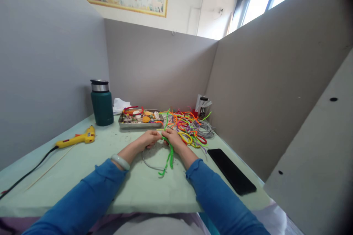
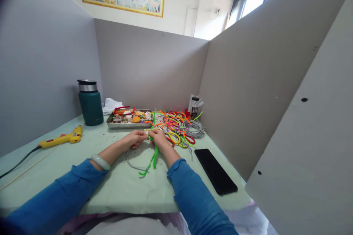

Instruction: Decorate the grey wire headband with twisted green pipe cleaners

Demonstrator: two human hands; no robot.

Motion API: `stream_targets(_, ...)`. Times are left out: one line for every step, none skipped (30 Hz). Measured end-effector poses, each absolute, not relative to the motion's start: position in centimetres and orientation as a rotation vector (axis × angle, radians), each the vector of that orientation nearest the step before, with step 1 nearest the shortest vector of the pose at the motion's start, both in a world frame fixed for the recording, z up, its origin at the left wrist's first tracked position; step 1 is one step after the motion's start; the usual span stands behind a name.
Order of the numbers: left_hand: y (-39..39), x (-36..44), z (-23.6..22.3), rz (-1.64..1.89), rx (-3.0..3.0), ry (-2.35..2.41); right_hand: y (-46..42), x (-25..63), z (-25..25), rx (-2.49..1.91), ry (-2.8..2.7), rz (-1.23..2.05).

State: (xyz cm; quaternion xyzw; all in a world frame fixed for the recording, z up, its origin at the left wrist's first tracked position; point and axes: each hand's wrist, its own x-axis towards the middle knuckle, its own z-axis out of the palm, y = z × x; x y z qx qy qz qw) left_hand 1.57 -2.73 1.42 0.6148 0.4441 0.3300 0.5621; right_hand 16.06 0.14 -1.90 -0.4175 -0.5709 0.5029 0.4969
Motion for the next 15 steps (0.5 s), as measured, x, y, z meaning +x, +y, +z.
stream_targets(-2.77, 1.58, 1.45, 0.769, 1.440, 1.031, 0.15, 16.10, -1.87, -1.003, -1.369, 1.243)
stream_targets(-2.78, 1.58, 1.47, 0.761, 1.434, 1.017, 0.16, 16.13, -1.84, -0.996, -1.355, 1.266)
stream_targets(-2.77, 1.59, 1.48, 0.759, 1.431, 1.008, 0.15, 16.14, -1.80, -0.988, -1.343, 1.287)
stream_targets(-2.75, 1.59, 1.47, 0.761, 1.431, 1.005, 0.14, 16.14, -1.77, -0.981, -1.334, 1.302)
stream_targets(-2.71, 1.59, 1.45, 0.767, 1.435, 1.009, 0.13, 16.13, -1.75, -0.978, -1.328, 1.311)
stream_targets(-2.65, 1.58, 1.41, 0.774, 1.441, 1.020, 0.12, 16.11, -1.74, -0.975, -1.326, 1.313)
stream_targets(-2.59, 1.56, 1.35, 0.781, 1.447, 1.034, 0.12, 16.08, -1.74, -0.974, -1.329, 1.311)
stream_targets(-2.51, 1.54, 1.27, 0.785, 1.454, 1.047, 0.12, 16.06, -1.75, -0.974, -1.336, 1.306)
stream_targets(-2.43, 1.52, 1.19, 0.786, 1.460, 1.057, 0.11, 16.04, -1.77, -0.977, -1.346, 1.300)
stream_targets(-2.34, 1.50, 1.10, 0.787, 1.467, 1.064, 0.10, 16.03, -1.78, -0.982, -1.356, 1.293)
stream_targets(-2.26, 1.48, 1.00, 0.791, 1.475, 1.069, 0.07, 16.02, -1.78, -0.986, -1.365, 1.287)
stream_targets(-2.17, 1.46, 0.91, 0.794, 1.483, 1.073, 0.03, 16.03, -1.76, -0.992, -1.372, 1.281)
stream_targets(-2.08, 1.45, 0.83, 0.795, 1.491, 1.077, -0.03, 16.04, -1.72, -0.999, -1.377, 1.275)
stream_targets(-2.00, 1.45, 0.75, 0.793, 1.497, 1.079, -0.10, 16.05, -1.67, -1.004, -1.381, 1.268)
stream_targets(-1.93, 1.45, 0.69, 0.791, 1.505, 1.080, -0.17, 16.07, -1.61, -1.009, -1.384, 1.262)
